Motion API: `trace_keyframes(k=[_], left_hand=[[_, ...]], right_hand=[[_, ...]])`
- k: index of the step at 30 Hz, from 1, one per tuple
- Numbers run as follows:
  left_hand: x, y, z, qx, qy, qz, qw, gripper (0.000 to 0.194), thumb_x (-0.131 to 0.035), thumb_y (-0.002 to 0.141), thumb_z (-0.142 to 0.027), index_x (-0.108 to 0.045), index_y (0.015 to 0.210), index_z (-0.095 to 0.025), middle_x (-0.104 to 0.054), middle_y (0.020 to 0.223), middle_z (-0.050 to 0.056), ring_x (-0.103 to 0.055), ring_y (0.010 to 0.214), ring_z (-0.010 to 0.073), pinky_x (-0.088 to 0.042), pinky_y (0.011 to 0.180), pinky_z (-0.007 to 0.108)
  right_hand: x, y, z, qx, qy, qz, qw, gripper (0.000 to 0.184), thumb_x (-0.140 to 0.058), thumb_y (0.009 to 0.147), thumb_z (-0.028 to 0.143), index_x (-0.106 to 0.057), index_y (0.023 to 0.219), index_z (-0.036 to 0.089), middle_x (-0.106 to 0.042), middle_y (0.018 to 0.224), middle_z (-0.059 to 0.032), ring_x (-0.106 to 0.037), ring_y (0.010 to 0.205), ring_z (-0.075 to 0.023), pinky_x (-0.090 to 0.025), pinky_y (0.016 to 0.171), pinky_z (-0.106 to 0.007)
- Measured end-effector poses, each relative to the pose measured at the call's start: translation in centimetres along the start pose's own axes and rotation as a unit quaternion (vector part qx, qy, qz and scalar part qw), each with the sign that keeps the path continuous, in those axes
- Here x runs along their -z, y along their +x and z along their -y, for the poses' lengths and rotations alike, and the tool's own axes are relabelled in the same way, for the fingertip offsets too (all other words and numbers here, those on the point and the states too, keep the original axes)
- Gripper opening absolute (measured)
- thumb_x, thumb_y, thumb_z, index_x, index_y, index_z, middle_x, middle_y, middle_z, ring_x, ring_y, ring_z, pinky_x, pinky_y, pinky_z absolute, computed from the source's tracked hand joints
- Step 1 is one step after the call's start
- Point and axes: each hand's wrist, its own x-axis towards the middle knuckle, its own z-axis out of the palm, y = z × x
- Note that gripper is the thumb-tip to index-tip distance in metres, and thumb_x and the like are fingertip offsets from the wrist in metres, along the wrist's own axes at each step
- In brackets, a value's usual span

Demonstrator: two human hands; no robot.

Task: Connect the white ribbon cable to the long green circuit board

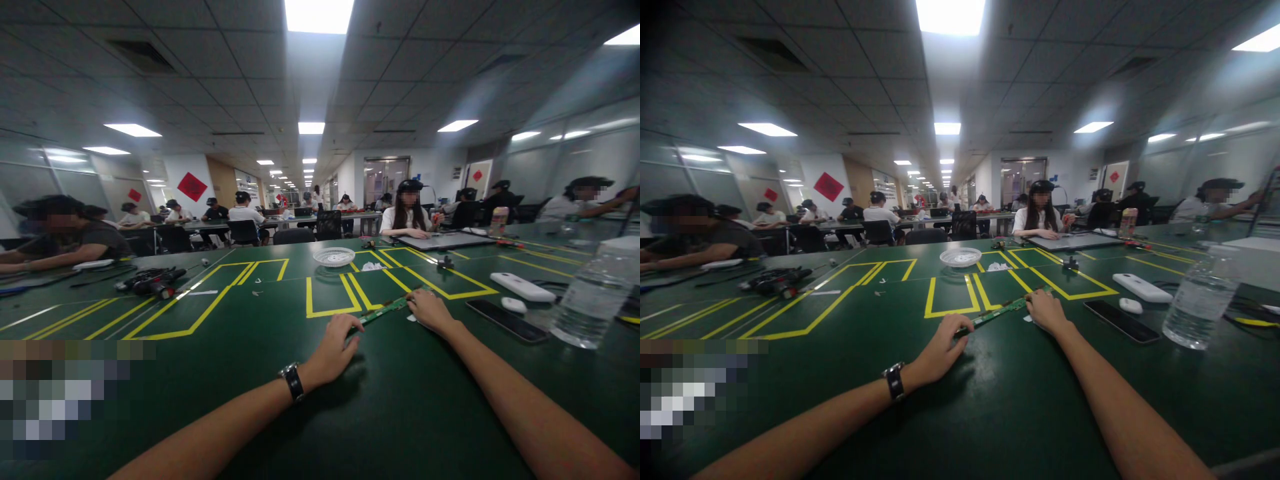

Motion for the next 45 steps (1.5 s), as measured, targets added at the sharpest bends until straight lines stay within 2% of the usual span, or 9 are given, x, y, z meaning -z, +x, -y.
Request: trace_keyframes(k=[5,10,20,25,27,30,34,38,45], left_hand=[[0.0,-0.1,-0.3,-0.001,0.021,0.043,0.999,0.020,-0.044,0.085,-0.017,-0.054,0.101,-0.022,-0.055,0.105,0.006,-0.046,0.102,0.0217,-0.035,0.093,0.039],[0.0,-0.1,-0.2,-0.005,0.026,0.062,0.998,0.019,-0.044,0.086,-0.018,-0.054,0.102,-0.022,-0.056,0.104,0.006,-0.045,0.101,0.0211,-0.035,0.092,0.037],[0.0,-0.2,-0.3,0.006,0.012,0.090,0.996,0.020,-0.046,0.086,-0.018,-0.053,0.104,-0.021,-0.055,0.105,0.006,-0.047,0.101,0.0202,-0.037,0.091,0.035],[0.1,-0.2,-0.3,0.007,0.017,0.096,0.995,0.020,-0.046,0.087,-0.019,-0.053,0.106,-0.021,-0.055,0.105,0.006,-0.047,0.100,0.0199,-0.037,0.090,0.035],[0.1,-0.2,-0.3,0.002,0.030,0.101,0.994,0.020,-0.045,0.088,-0.020,-0.053,0.106,-0.021,-0.055,0.105,0.005,-0.046,0.100,0.0193,-0.037,0.090,0.034],[0.0,-0.2,-0.3,-0.022,0.068,0.125,0.990,0.016,-0.044,0.089,-0.020,-0.054,0.102,-0.022,-0.056,0.104,0.004,-0.045,0.101,0.0182,-0.036,0.089,0.033],[-0.1,-0.2,-0.7,-0.060,0.129,0.162,0.977,0.014,-0.044,0.090,-0.021,-0.055,0.097,-0.022,-0.055,0.104,0.003,-0.045,0.102,0.0180,-0.036,0.089,0.032],[0.0,-0.3,-1.1,-0.081,0.152,0.165,0.971,0.015,-0.043,0.091,-0.021,-0.057,0.097,-0.021,-0.055,0.103,0.004,-0.045,0.100,0.0184,-0.036,0.090,0.033],[0.1,-0.4,-1.4,-0.102,0.156,0.148,0.971,0.015,-0.043,0.091,-0.017,-0.057,0.096,-0.020,-0.056,0.104,0.004,-0.044,0.102,0.0182,-0.036,0.087,0.031]], right_hand=[[-0.7,0.5,-1.4,-0.041,-0.018,0.000,0.999,0.040,-0.034,0.091,0.033,-0.062,0.118,0.020,-0.055,0.124,-0.0143,-0.051,0.110,-0.0296,-0.038,0.090,-0.044],[-1.3,0.9,-2.4,-0.042,-0.009,0.003,0.999,0.042,-0.033,0.092,0.032,-0.059,0.123,0.022,-0.052,0.130,-0.0122,-0.048,0.115,-0.0284,-0.035,0.095,-0.043],[-2.0,0.8,-2.1,-0.058,-0.009,0.019,0.998,0.051,-0.023,0.092,0.031,-0.044,0.137,0.022,-0.039,0.145,-0.0085,-0.035,0.130,-0.0291,-0.031,0.100,-0.049],[-1.2,0.5,-1.8,-0.061,-0.014,0.005,0.998,0.050,-0.025,0.092,0.028,-0.043,0.138,0.019,-0.044,0.141,-0.0115,-0.040,0.125,-0.0295,-0.033,0.098,-0.049],[-0.6,0.3,-1.5,-0.033,-0.047,-0.015,0.998,0.048,-0.029,0.090,0.024,-0.046,0.135,0.017,-0.044,0.140,-0.0136,-0.037,0.126,-0.0311,-0.031,0.098,-0.051],[0.3,0.0,-0.2,0.055,-0.089,-0.042,0.994,0.049,-0.036,0.087,0.017,-0.047,0.134,0.018,-0.042,0.141,-0.0152,-0.032,0.129,-0.0322,-0.029,0.099,-0.051],[0.8,-0.4,2.7,0.161,-0.055,0.022,0.985,0.043,-0.030,0.093,0.027,-0.051,0.130,0.024,-0.051,0.132,-0.0129,-0.045,0.120,-0.0292,-0.033,0.096,-0.047],[0.6,-0.7,4.5,0.187,-0.004,0.071,0.980,0.045,-0.033,0.092,0.037,-0.053,0.127,0.017,-0.051,0.131,-0.0162,-0.048,0.118,-0.0288,-0.037,0.095,-0.042],[1.2,-0.9,4.9,0.220,0.073,0.054,0.971,0.037,-0.036,0.093,0.039,-0.060,0.106,0.014,-0.061,0.109,-0.0135,-0.058,0.098,-0.0221,-0.040,0.088,-0.031]])
